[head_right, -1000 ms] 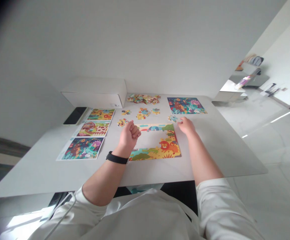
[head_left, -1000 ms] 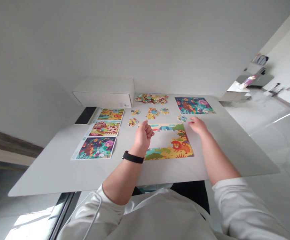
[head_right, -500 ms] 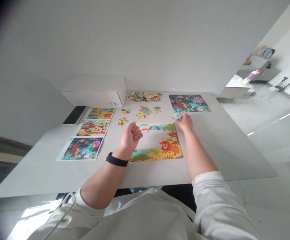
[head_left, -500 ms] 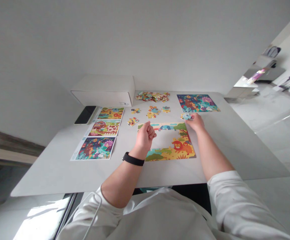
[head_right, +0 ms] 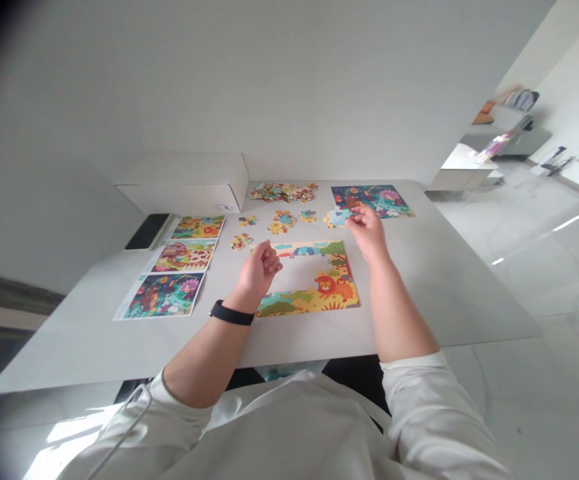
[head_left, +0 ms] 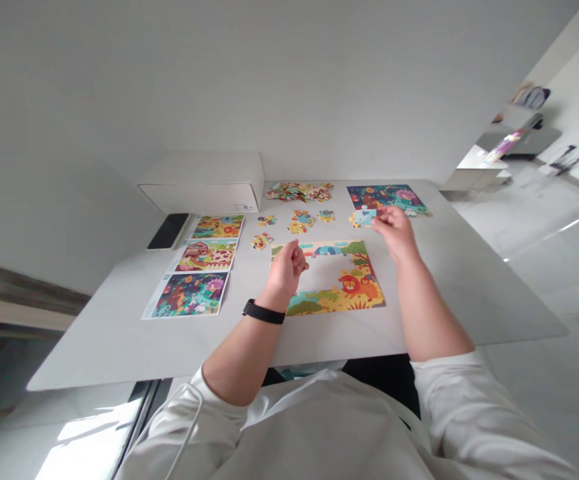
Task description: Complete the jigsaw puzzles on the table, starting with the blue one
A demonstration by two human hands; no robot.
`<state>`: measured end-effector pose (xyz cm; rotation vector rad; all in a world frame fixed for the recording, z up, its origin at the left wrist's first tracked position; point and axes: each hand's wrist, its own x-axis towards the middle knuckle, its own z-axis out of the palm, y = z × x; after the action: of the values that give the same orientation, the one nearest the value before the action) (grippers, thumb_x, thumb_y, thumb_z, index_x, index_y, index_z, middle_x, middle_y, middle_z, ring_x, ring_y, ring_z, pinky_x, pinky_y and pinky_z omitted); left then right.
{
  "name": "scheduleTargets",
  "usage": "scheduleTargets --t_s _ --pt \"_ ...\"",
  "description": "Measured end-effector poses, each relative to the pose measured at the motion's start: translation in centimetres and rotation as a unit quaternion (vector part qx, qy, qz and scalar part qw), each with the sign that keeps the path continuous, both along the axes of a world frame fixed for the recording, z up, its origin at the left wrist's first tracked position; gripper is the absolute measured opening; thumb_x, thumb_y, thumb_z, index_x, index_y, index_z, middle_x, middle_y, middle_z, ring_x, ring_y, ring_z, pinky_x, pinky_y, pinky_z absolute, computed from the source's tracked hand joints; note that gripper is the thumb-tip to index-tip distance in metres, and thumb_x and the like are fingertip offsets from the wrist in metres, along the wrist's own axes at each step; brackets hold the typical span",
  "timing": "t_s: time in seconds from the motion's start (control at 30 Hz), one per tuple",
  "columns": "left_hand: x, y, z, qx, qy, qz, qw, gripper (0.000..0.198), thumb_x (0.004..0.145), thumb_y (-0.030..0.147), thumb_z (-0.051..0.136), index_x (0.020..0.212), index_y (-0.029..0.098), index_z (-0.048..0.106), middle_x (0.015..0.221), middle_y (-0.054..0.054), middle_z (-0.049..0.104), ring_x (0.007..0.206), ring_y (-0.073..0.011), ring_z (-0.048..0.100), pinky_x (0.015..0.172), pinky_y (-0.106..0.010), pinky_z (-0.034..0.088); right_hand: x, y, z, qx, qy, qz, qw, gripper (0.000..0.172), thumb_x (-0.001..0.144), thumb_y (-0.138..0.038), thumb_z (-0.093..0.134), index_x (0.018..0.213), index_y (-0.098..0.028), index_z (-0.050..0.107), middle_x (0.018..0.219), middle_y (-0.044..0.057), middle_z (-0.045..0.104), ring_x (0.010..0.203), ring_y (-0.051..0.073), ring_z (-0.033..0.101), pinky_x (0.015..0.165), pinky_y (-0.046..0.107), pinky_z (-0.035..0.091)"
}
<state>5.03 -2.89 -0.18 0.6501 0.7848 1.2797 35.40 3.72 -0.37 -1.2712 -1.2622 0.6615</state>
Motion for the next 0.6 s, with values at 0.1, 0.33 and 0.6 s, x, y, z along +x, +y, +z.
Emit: scheduleTargets --t_s 0.1,0.33,0.6 --pt "0.2 0.0 -0.7 0.024 0.037 -0.006 0.999 0.048 0.087 0.048 0.081 0.068 0.022 0.045 0.058 0.008 0.039 0.049 -0.0074 0.036 0.055 -0.024 0.042 -2.5 -2.0 0.9 -0.018 0.034 0.07 0.997 0.047 0.076 -0.049 0.084 0.111 -0.026 0.065 0.088 0.0 0.071 0.08 0.019 0.069 0.075 0.035 0.06" --pt "0.6 -0.5 -0.8 0.047 0.157 -0.042 0.986 0.041 0.079 0.046 0.088 0.106 0.024 0.068 0.098 -0.001 0.067 0.083 -0.0128 0.063 0.066 -0.022 0.051 -6.6 -4.1 0.7 -0.095 -0.003 0.192 0.977 0.044 0.079 -0.052 0.084 0.11 -0.024 0.071 0.093 0.003 0.075 0.085 0.02 0.07 0.076 0.033 0.058" --pt "1.2 -0.8 -1.0 0.054 0.208 -0.094 0.972 0.041 0.077 0.053 0.09 0.089 0.019 0.07 0.079 -0.001 0.066 0.073 -0.0132 0.063 0.065 -0.025 0.052 -7.3 -4.5 1.0 -0.106 -0.019 0.23 0.967 0.048 0.08 -0.056 0.083 0.114 -0.025 0.072 0.099 0.006 0.076 0.091 0.022 0.071 0.081 0.034 0.059"
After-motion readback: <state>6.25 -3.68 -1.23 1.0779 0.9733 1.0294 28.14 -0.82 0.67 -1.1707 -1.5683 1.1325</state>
